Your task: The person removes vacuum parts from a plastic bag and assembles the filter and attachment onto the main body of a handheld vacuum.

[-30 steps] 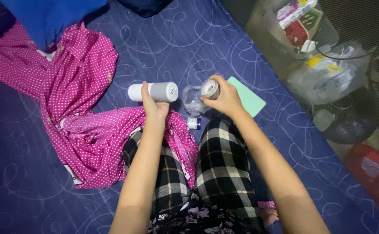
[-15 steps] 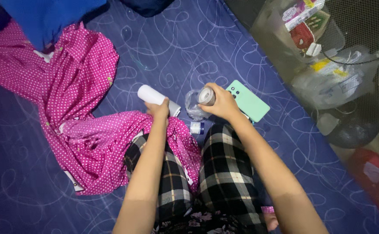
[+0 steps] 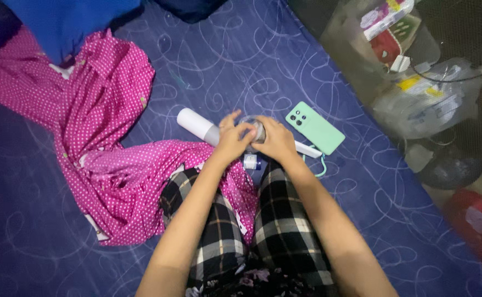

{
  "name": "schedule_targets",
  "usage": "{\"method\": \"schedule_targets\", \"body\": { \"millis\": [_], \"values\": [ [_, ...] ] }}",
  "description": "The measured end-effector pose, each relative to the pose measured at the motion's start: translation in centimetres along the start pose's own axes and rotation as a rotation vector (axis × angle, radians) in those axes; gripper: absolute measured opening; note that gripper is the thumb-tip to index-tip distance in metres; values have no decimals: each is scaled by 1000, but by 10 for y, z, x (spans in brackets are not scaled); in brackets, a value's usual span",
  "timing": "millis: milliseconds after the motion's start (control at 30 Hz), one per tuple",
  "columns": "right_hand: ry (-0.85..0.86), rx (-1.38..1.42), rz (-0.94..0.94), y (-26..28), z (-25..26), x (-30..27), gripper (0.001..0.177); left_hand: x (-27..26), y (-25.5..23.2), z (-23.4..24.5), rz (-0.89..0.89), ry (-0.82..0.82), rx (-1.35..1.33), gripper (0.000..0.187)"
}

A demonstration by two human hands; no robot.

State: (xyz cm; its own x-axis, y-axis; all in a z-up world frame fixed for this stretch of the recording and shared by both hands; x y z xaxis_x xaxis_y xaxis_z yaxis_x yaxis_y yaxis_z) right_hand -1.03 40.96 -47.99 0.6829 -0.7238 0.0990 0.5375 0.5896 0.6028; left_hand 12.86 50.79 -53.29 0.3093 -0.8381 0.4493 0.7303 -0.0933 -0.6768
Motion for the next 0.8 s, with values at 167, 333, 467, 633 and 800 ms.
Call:
{"method": "schedule_targets", "body": {
  "millis": [167,333,467,633,800],
  "values": [
    [-79,-40,7,2,2,-9,74,-4,41,-40,-22,241,-45,22],
    [-98,-41,6,6,6,-14,70,7,39,-30,-7,381,-193,23],
    [-162,-39,44,9,12,-18,71,16,18,-18,-43,289,-367,21],
    [-179,-31,-28,14,18,-16,71,17,1,-8,12,154,-558,20],
    [-204,-27,-19,14,20,-19,70,18,-13,1,-118,109,-354,20]
  ]
}}
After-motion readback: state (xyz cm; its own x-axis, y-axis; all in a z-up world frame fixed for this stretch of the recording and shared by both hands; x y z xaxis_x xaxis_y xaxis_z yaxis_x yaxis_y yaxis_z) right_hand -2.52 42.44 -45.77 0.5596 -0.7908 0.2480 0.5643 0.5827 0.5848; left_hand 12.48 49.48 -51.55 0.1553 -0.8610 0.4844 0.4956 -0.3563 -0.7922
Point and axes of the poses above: each hand's wrist, its own x-axis towards the middle knuckle, its own z-axis out of the back of the hand, y = z × x, the point moved 4 cm from there along x, towards the middle knuckle, and after that the axes turned 13 degrees about -z, right-handed, at the moved point
